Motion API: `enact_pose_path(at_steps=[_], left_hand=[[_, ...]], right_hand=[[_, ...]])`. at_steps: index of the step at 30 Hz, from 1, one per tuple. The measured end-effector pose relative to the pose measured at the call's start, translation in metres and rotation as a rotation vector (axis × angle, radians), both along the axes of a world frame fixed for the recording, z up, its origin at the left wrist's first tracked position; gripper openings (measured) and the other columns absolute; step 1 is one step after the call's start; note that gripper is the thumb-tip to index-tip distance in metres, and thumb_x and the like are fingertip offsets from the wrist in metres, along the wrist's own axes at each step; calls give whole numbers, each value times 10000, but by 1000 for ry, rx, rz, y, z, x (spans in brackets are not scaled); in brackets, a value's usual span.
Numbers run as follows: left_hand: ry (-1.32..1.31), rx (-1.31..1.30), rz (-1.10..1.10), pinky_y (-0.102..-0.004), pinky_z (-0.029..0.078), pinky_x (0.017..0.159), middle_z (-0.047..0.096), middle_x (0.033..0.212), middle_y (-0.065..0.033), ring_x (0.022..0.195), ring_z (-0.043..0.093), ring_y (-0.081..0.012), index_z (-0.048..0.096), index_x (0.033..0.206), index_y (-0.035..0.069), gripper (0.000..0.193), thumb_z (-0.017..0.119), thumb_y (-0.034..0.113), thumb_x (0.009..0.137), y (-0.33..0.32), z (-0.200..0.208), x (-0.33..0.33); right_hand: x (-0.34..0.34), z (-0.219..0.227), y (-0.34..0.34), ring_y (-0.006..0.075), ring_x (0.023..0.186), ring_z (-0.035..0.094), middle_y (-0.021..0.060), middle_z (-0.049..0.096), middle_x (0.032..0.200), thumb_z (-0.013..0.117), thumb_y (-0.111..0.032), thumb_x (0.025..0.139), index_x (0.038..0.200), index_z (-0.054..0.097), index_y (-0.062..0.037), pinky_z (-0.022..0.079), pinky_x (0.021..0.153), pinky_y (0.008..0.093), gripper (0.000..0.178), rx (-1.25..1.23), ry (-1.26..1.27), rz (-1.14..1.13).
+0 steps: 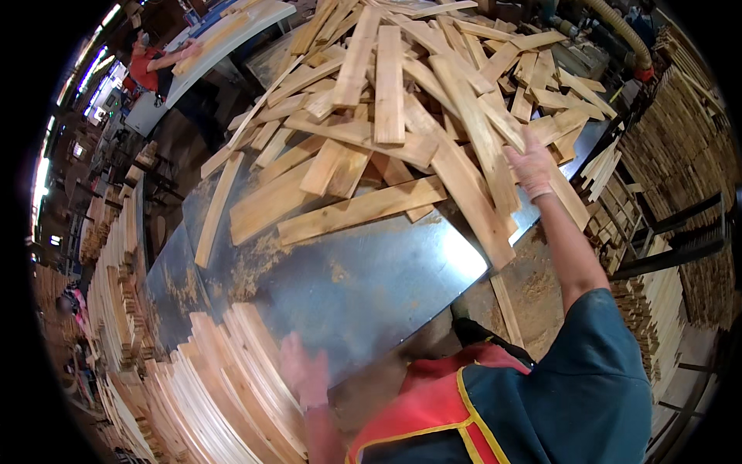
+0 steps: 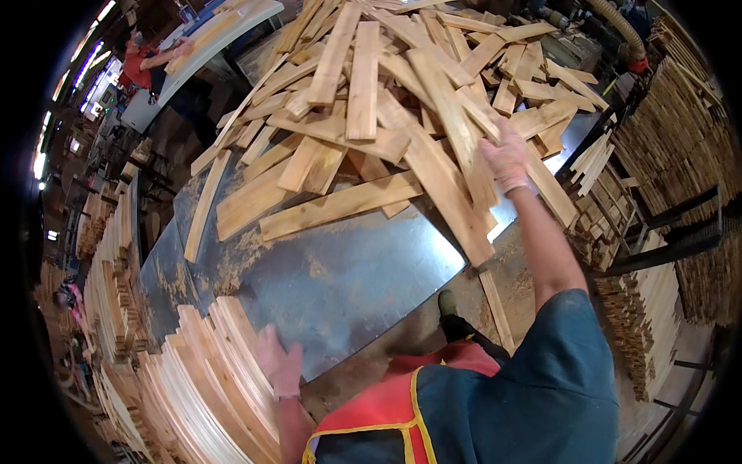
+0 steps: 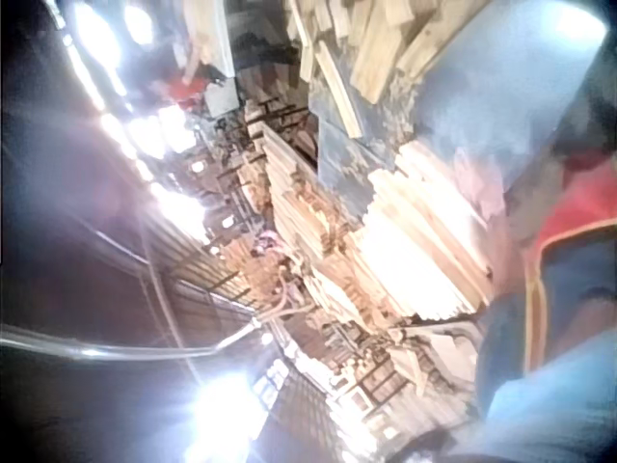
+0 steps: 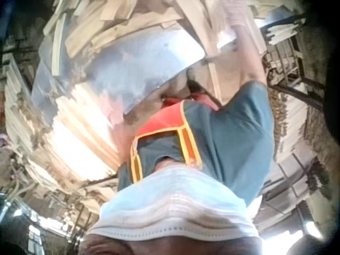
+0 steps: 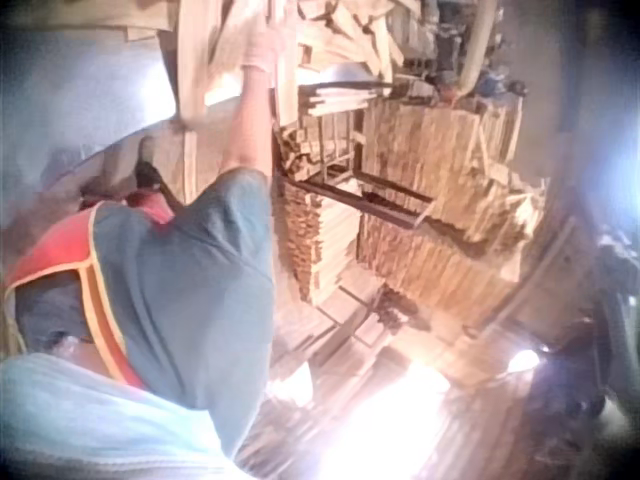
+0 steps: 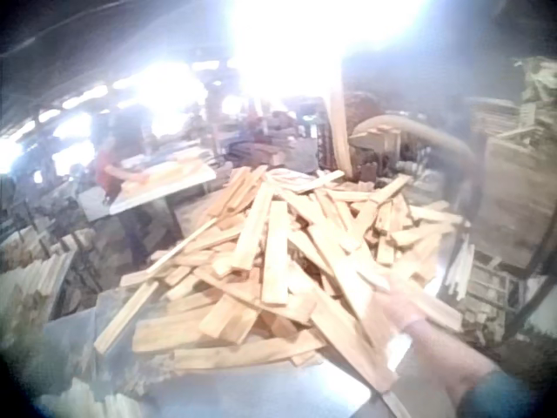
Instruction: The person sorts wooden planks on a metal table, picking them up from a pile and arranging them into a neat stack. The person repeatedly moves planks from the disorganized pile to the organized stack using both hands.
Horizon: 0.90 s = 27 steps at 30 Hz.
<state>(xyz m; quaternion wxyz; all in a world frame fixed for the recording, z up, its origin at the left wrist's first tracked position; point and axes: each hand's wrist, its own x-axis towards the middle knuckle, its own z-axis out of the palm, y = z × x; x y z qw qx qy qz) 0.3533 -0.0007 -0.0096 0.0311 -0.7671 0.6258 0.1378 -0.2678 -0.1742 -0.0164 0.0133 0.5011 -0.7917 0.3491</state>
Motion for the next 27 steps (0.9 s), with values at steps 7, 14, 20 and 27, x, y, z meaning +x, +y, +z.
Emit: enact_pose_path(at_steps=[7, 14, 20, 27], left_hand=[[977, 202, 39, -406, 366, 1217, 547, 1536, -203, 1462, 479, -301, 464, 1552, -17, 821, 796, 312, 878, -111, -64, -221], [1665, 472, 400, -373, 508, 1054, 697, 1313, -97, 1156, 660, -210, 539, 1492, 14, 596, 744, 113, 941, -129, -106, -335], [1140, 289, 198, -383, 536, 1006, 743, 1237, -123, 1131, 699, -224, 613, 1418, 42, 567, 753, 224, 899, -120, -51, -277], [588, 314, 210, -415, 539, 1001, 723, 1222, -248, 1162, 705, -372, 626, 1374, 31, 656, 772, 400, 851, -7, -24, -154]], right_hand=[[-75, -41, 25, 428, 1250, 625, 252, 616, 1402, 833, -413, 745, 1639, 294, -62, 514, 1078, 439, 1101, 613, 64, -16], [-8, -51, 47, 247, 1203, 655, 156, 677, 1297, 797, -215, 821, 1613, 351, 2, 543, 1015, 372, 934, 457, -1051, 420], [102, -68, 57, 229, 1235, 574, 159, 537, 1417, 859, -221, 836, 1645, 266, -18, 504, 1065, 394, 1024, 255, -1744, 567], [223, -67, 151, 300, 1432, 443, 125, 445, 1550, 872, -179, 751, 1683, 157, -133, 423, 1159, 428, 1175, 467, -1817, 635]])
